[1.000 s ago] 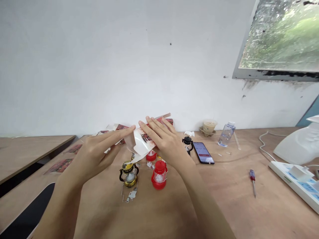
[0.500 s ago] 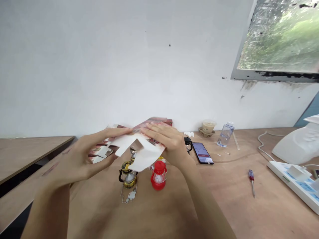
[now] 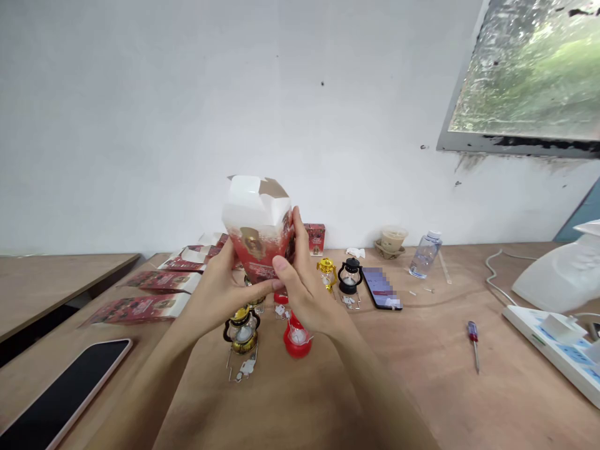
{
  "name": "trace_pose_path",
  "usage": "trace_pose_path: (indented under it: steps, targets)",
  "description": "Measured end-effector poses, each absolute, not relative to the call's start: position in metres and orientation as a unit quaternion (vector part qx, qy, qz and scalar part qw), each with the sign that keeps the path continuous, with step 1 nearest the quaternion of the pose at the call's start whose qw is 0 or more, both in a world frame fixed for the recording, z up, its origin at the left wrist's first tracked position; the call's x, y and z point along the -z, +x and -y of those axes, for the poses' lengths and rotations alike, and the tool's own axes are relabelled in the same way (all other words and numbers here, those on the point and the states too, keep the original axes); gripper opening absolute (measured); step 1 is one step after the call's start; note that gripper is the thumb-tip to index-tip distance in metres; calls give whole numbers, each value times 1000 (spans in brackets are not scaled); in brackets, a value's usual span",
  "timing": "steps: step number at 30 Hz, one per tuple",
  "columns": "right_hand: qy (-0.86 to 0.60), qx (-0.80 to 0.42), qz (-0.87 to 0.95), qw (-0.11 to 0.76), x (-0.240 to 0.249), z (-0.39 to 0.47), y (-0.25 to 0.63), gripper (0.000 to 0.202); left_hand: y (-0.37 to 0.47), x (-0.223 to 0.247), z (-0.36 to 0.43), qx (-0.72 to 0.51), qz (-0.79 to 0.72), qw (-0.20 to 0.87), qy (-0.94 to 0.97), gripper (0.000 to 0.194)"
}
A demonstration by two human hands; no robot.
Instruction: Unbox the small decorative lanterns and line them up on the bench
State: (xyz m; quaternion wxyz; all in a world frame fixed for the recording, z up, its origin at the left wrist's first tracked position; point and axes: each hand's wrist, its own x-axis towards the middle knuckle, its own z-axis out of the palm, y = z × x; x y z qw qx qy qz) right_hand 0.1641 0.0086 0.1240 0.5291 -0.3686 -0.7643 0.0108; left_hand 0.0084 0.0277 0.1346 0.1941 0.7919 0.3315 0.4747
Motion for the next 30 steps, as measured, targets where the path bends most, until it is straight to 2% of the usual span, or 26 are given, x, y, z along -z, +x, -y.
trace_pose_path:
  steps: [4,8,12,17,21,25,27,30]
  targets:
    - [-341,-104,741,569,-127,-15,171,61,1,-137,-32,-471,-332,262,774,39]
    - [-360,-221,659,622,-128,-18,174,46,-3,-141,-31,-447,-314,330,770,27]
    - [-417,-272,604,622,-132,-11,169,39,-1,-142,-31,-444,-291,378,758,26]
    - [-389,-304,618,612,-138,-7,166,33,-2,-142,-31,-428,-304,378,763,27]
    - [-405,-261,646,592,-132,-14,168,41,-6,-144,-32,-447,-291,349,770,23]
    - [-383,-123,671,623,-122,-21,168,79,-10,-142,-36,-487,-296,297,766,25]
    - [-387,-30,669,634,-119,-21,168,89,-10,-141,-38,-502,-308,261,765,33]
    - [-394,73,688,605,-119,-18,168,85,-10,-142,-38,-517,-343,170,766,50]
